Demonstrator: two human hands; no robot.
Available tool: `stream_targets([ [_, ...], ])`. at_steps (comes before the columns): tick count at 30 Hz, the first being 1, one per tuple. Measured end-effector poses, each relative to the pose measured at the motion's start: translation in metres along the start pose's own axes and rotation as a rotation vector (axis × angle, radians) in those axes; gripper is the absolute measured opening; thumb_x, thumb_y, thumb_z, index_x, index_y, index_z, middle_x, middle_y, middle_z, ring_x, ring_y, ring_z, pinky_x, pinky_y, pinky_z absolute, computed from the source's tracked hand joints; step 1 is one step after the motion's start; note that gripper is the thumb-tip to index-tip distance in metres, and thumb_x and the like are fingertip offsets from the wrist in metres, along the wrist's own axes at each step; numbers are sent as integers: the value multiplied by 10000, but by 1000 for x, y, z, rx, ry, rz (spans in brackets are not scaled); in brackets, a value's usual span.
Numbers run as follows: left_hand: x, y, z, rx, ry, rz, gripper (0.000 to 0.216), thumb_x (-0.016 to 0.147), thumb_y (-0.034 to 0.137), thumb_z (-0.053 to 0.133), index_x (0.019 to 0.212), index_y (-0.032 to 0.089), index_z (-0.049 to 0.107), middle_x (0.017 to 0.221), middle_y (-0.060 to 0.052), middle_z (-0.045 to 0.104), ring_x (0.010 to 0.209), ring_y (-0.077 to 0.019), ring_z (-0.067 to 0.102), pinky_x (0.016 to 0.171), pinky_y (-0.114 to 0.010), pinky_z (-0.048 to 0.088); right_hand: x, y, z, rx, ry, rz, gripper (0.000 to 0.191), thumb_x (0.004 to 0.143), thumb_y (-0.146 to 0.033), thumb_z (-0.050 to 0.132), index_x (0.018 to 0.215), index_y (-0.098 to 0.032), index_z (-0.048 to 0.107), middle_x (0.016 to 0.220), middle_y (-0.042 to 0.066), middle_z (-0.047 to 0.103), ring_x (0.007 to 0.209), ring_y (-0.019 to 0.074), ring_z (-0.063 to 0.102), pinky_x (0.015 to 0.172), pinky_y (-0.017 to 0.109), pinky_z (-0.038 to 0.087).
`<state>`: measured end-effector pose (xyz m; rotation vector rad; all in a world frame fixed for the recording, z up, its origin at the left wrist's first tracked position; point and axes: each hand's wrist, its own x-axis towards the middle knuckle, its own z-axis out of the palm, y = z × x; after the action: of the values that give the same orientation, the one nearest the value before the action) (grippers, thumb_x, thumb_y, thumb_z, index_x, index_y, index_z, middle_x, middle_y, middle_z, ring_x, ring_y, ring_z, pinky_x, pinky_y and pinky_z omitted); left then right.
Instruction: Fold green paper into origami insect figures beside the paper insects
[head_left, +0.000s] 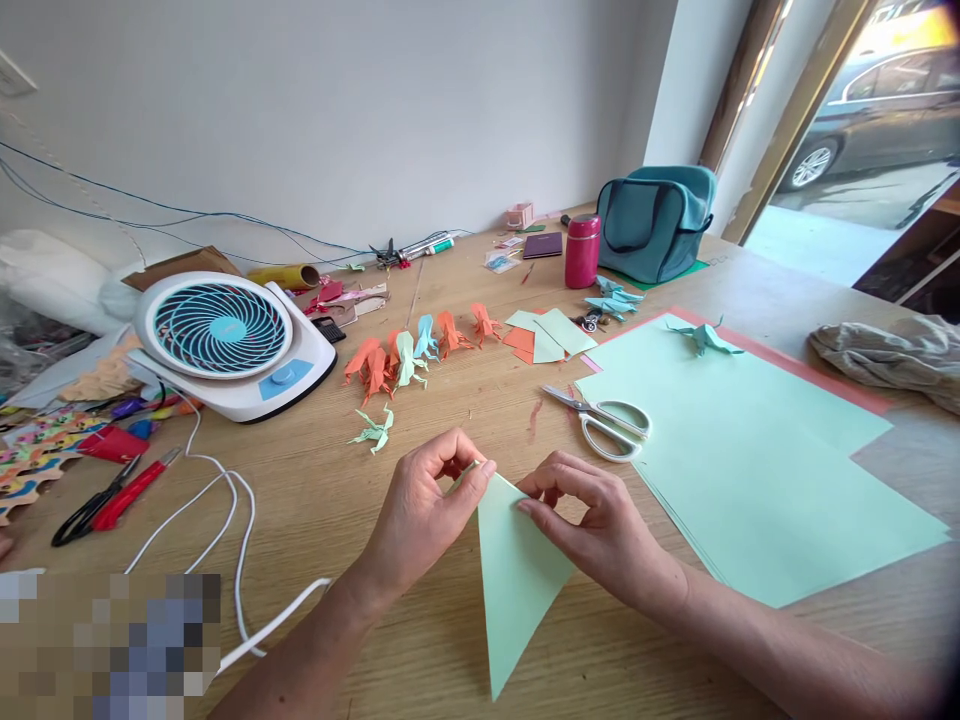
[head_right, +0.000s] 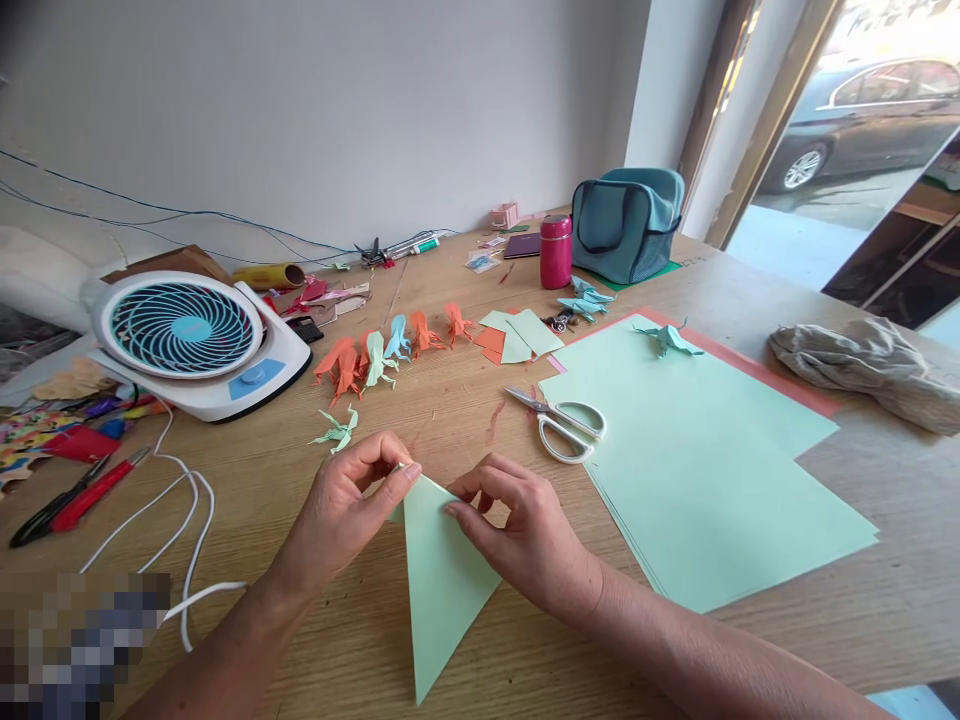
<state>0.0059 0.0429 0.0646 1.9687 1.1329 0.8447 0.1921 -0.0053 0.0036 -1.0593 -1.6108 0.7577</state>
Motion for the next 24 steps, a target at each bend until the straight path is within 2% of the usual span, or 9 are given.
stream_targets([
  [12, 0, -1, 3, -25, -27, -10, 221, 901, 269, 574, 707, 189, 505, 665, 42, 502, 622, -103, 447, 587, -220, 374, 1, -3, 1, -3, 12, -23, 115, 864, -107, 598, 790, -185, 638, 733, -7, 584, 667, 111, 535, 618, 244, 429],
  [15, 2, -2, 0, -41, -85, -31, 180, 889, 279, 591, 738, 185, 570, 676, 35, 513, 636, -110, 445, 599, -224, 377, 1, -4, 0, 2, 7, -37, 144, 857, -85, 575, 755, -182, 608, 718, -7, 568, 663, 114, 528, 614, 247, 422],
  [18, 3, -4, -2, -57, -195, -59, 95, 854, 288, 652, 839, 198, 676, 756, 12, 589, 724, -133, 511, 668, -236, 409, 1, -6, -1, 5, 7, -46, 154, 859, -83, 563, 746, -181, 598, 710, -3, 565, 664, 120, 532, 609, 253, 419],
  [20, 3, -4, -1, -74, -259, -80, 102, 841, 304, 679, 838, 205, 706, 795, -3, 625, 774, -149, 550, 702, -244, 425, 1, -7, -1, 7, 5, -53, 154, 864, -85, 559, 755, -184, 602, 713, 0, 573, 668, 124, 538, 607, 257, 421],
  [22, 2, -5, 1, -79, -265, -99, 132, 849, 318, 676, 793, 203, 706, 788, -4, 629, 767, -149, 562, 692, -242, 428, 1, -6, -1, 6, 0, -58, 152, 873, -91, 558, 768, -189, 608, 717, 1, 579, 674, 129, 542, 615, 262, 431],
  [24, 1, -4, 2, -65, -217, -107, 154, 865, 317, 659, 773, 199, 698, 764, 6, 610, 731, -135, 552, 668, -232, 420, 0, -5, -1, -3, -4, -59, 115, 879, -110, 578, 816, -195, 622, 755, 8, 601, 704, 139, 554, 647, 275, 453],
])
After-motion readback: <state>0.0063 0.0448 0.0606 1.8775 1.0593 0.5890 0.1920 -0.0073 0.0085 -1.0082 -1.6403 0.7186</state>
